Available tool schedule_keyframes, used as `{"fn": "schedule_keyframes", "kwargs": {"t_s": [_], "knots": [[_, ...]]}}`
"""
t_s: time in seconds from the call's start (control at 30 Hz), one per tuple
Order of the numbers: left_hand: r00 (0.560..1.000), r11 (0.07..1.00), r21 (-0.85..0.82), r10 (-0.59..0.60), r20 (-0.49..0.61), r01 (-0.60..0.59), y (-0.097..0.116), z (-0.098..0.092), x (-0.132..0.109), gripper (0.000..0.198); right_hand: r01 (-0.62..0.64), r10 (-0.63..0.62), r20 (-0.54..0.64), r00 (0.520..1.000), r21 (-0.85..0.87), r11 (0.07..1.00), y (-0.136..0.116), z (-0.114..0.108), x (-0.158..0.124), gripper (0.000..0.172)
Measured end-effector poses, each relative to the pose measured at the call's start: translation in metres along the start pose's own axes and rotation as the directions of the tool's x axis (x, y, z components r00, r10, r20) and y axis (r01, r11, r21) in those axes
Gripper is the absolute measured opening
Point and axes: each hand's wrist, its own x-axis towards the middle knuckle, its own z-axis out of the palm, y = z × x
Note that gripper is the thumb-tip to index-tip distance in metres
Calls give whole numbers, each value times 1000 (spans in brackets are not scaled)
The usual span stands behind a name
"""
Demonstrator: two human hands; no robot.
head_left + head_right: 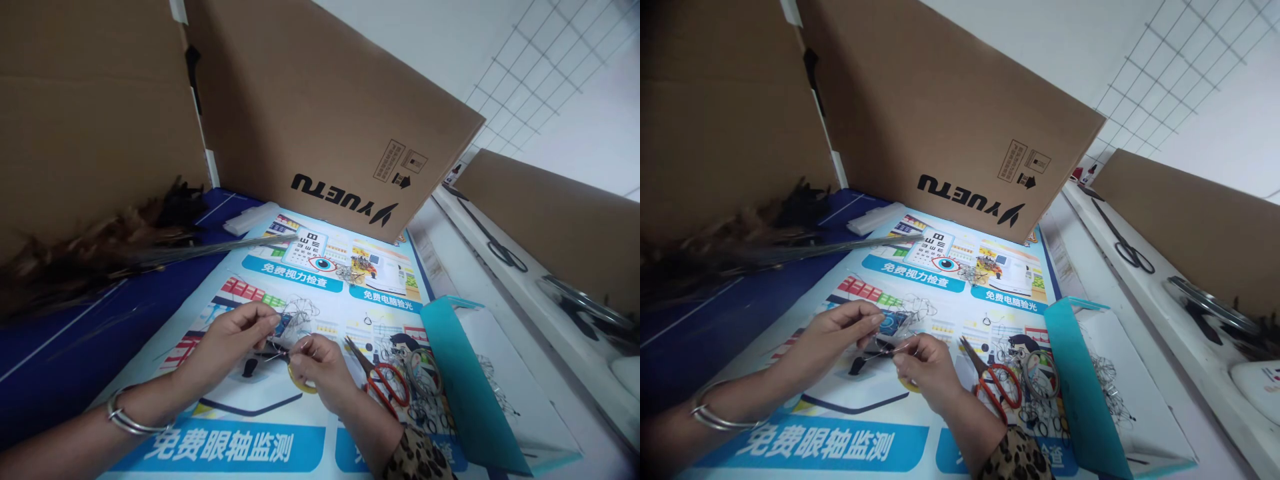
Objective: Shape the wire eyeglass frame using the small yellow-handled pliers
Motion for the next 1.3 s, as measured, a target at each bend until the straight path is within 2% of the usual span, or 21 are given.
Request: {"fn": "schedule_keyframes", "kwargs": {"t_s": [0.17, 0.53, 0.67, 0.9, 1.3], "knots": [[999, 999, -29, -15, 34, 16, -3, 2, 0, 26, 24, -25, -43, 999, -27, 999, 0, 2, -1, 34], [1000, 1000, -8, -12, 10, 12, 7, 5, -3, 26, 103, -111, -98, 989, -76, 992, -3, 9, -2, 29], [1000, 1000, 4, -17, 9, 17, 5, 6, -3, 27, 81, -87, -90, 992, -70, 994, -2, 9, -2, 30], [994, 993, -120, -7, 105, 19, -4, 4, -3, 25, 42, -45, -98, 994, -34, 999, -1, 5, -2, 26], [974, 974, -223, 10, 225, 42, -20, -1, -4, 26, 115, -110, -83, 990, 60, 992, 4, 1, 1, 18]]}}
